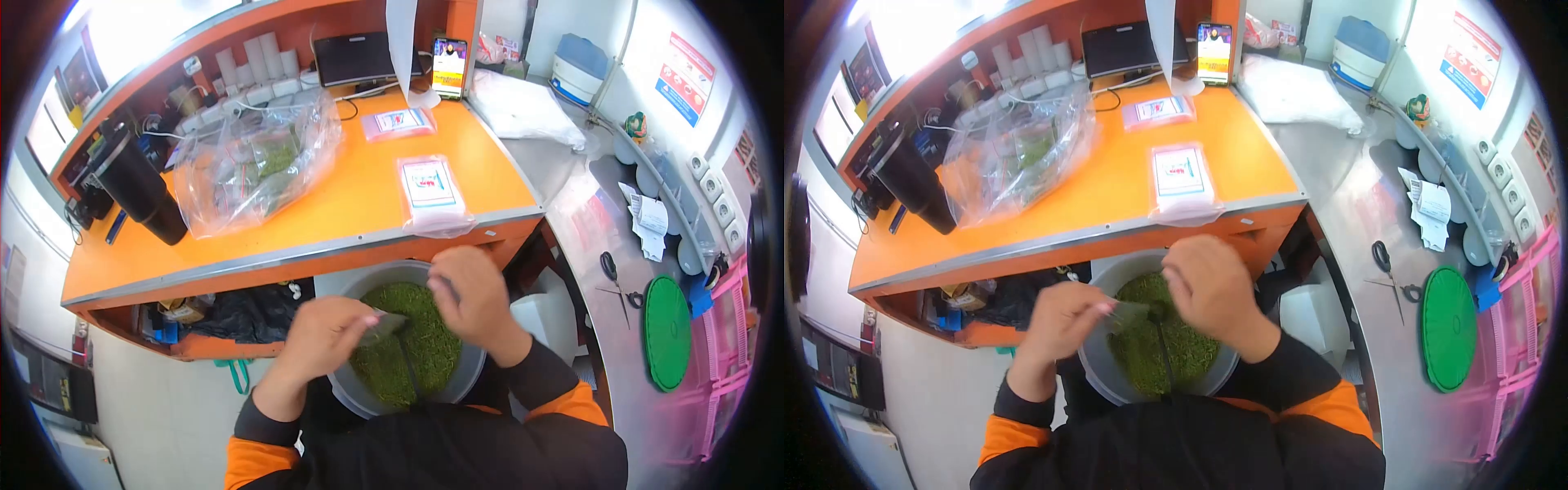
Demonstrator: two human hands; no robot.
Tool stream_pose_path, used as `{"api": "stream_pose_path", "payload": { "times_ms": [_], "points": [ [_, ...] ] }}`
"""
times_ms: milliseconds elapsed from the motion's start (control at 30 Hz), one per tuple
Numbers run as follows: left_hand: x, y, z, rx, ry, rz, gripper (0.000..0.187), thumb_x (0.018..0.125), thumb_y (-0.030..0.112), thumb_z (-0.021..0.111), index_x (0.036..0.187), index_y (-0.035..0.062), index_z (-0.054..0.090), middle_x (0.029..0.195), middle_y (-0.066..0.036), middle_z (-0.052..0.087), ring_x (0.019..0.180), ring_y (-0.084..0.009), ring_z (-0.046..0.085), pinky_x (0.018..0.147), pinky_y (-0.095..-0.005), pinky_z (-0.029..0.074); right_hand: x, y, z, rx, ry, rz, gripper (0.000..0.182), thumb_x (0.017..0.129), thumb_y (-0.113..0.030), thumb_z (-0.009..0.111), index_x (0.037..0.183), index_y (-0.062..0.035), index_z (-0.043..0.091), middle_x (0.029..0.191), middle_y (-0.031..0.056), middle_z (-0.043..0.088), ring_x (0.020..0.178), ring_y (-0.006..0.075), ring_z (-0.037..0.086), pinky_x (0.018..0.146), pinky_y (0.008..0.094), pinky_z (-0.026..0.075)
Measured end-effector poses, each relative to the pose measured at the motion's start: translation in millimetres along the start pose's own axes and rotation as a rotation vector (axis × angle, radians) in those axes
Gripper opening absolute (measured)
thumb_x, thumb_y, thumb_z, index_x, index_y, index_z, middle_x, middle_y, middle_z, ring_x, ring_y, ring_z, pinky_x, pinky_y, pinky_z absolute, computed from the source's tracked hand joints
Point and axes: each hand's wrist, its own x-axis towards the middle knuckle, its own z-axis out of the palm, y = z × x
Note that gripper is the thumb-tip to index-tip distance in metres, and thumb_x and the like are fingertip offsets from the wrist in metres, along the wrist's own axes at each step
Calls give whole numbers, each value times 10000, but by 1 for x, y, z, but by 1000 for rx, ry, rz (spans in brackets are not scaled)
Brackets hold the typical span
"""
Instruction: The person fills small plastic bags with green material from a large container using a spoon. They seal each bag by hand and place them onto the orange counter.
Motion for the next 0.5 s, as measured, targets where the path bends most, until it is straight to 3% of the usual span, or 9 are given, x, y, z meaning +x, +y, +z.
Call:
{"api": "stream_pose_path", "payload": {
  "times_ms": [67, 100, 133, 167, 233, 333, 367, 433, 500],
  "points": [
    [10, 1, -27, 0, 182, -142, 125, 835, 136, 608, 883, 47, 682, 812, -112, 674, 744, -249, 654, 680, -330, 506, 8, 20, -1, -214, -45, 55, 126, 749, -76, 606, 873, -59, 587, 893, 73, 606, 828, 257, 577, 739, 387, 420],
    [21, 3, -47, 163, 276, -122, 161, 864, 127, 565, 937, 40, 678, 847, -127, 677, 793, -219, 660, 707, -304, 498, 8, 28, 2, -294, -68, 31, 116, 752, -93, 601, 863, -66, 582, 882, 59, 602, 805, 238, 564, 706, 381, 396],
    [33, -8, -59, 232, 523, -180, 199, 888, 134, 525, 979, 34, 672, 877, -142, 677, 834, -208, 655, 728, -286, 487, 8, 37, 8, -376, -88, 8, 107, 754, -111, 595, 852, -74, 578, 871, 46, 597, 781, 219, 550, 672, 375, 372],
    [50, -11, -80, 257, 677, -218, 214, 887, 146, 534, 1003, 23, 664, 877, -150, 677, 790, -212, 649, 743, -304, 480, 10, 44, 12, -460, -109, -16, 100, 756, -129, 590, 842, -81, 573, 860, 32, 593, 757, 200, 537, 638, 369, 348],
    [76, -25, -121, 340, 773, -244, 355, 847, 209, 606, 1164, 48, 590, 951, -143, 659, 816, -241, 622, 748, -344, 477, 15, 49, 17, -476, -119, -6, 113, 766, -163, 593, 840, -81, 568, 886, 24, 590, 771, 196, 528, 638, 373, 336],
    [83, -46, -131, 596, 697, -362, 639, 776, 266, 688, 1326, 63, 434, 1014, -149, 613, 907, -283, 573, 785, -378, 456, 18, 51, 19, -446, -128, 48, 123, 786, -175, 592, 877, -93, 579, 933, 21, 595, 809, 219, 537, 657, 379, 350],
    [83, -59, -127, 798, 725, -183, 798, 704, 279, 743, 1365, 60, 354, 1042, -154, 565, 1002, -325, 517, 840, -396, 430, 18, 51, 22, -423, -126, 80, 126, 793, -172, 591, 896, -99, 586, 950, 21, 598, 825, 231, 544, 666, 381, 360],
    [83, -47, -104, 832, 702, 70, 700, 680, 244, 751, 1272, 27, 449, 1040, -166, 550, 1008, -352, 509, 883, -421, 408, 15, 55, 28, -414, -68, 58, 143, 785, -211, 610, 852, -91, 567, 939, 25, 584, 816, 224, 526, 642, 387, 359],
    [84, -32, -71, 631, 569, 109, 614, 665, 227, 755, 1198, 47, 510, 1076, -160, 531, 1016, -354, 505, 885, -431, 411, 17, 55, 29, -404, -82, 69, 168, 779, -231, 623, 831, -86, 556, 923, 36, 574, 821, 223, 519, 630, 390, 363]
  ]
}}
